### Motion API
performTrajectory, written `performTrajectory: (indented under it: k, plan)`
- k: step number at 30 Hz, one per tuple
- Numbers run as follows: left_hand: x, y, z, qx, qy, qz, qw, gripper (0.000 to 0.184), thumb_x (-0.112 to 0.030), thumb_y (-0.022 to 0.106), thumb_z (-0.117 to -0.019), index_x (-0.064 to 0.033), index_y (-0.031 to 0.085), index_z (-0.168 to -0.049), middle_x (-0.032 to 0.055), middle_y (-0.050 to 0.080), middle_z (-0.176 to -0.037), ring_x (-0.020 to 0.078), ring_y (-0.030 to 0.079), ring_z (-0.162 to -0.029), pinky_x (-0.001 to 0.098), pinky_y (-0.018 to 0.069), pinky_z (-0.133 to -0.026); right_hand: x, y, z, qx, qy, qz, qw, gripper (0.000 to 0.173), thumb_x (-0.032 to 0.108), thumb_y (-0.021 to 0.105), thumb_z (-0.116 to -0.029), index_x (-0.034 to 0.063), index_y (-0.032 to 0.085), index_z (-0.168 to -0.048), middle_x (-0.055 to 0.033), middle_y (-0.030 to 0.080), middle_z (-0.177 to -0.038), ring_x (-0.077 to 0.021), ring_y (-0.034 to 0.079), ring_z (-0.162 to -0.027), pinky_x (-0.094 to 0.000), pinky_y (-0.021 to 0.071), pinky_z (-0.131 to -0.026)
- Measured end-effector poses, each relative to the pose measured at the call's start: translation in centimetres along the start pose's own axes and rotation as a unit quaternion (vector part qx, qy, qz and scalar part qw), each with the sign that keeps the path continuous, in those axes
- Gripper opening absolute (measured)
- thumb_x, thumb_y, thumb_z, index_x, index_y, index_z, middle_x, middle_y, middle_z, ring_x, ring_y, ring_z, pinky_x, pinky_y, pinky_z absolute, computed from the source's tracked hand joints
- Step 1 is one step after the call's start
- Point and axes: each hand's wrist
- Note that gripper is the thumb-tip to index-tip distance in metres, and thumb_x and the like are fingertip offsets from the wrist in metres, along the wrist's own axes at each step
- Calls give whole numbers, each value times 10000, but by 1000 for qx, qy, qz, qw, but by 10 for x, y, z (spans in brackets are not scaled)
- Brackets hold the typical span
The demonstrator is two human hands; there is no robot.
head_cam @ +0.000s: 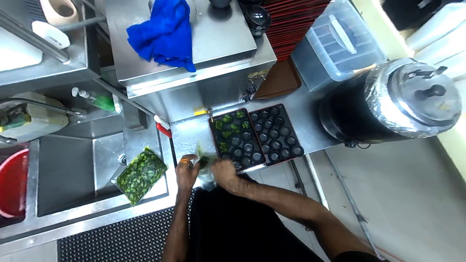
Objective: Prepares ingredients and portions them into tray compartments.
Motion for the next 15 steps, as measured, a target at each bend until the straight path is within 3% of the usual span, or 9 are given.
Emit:
performTrajectory:
  k: [5, 10, 15]
  plan:
    - [-2, -6, -4, 3, -50, -17, 999, 260, -128, 720, -828, -91, 736, -1086, 73, 692, -867, 108, 557, -566, 280, 487, -531, -16, -31, 15, 41, 29, -29, 998, 273, -47, 462, -998, -13, 677, -1163, -244, 698, -1104, -424, 691, -1008, -549, 562, -798]
    - [0, -8, -14, 3, -90, -20, 996, 282, -252, 770, -874, -109, 732, -1114, 50, 667, -800, 104, 547, -552, 281, 475, -527, -40, -42, 31, 44, 50, -71, 995, 284, 223, 471, -1064, 85, 680, -1200, -209, 711, -1114, -419, 690, -1031, -582, 542, -829]
    - [5, -7, -20, 7, -90, -13, 996, 318, -343, 769, -903, -109, 734, -1116, 53, 684, -846, 100, 553, -563, 277, 481, -536, -73, -24, 30, 16, 58, -158, 986, 334, 384, 532, -1041, 263, 704, -1301, -132, 747, -1119, -369, 701, -1055, -594, 539, -874]
Point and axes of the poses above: each hand's wrist, its own z-axis away from the middle knuckle, its own y-axis out of the palm, x = y × z
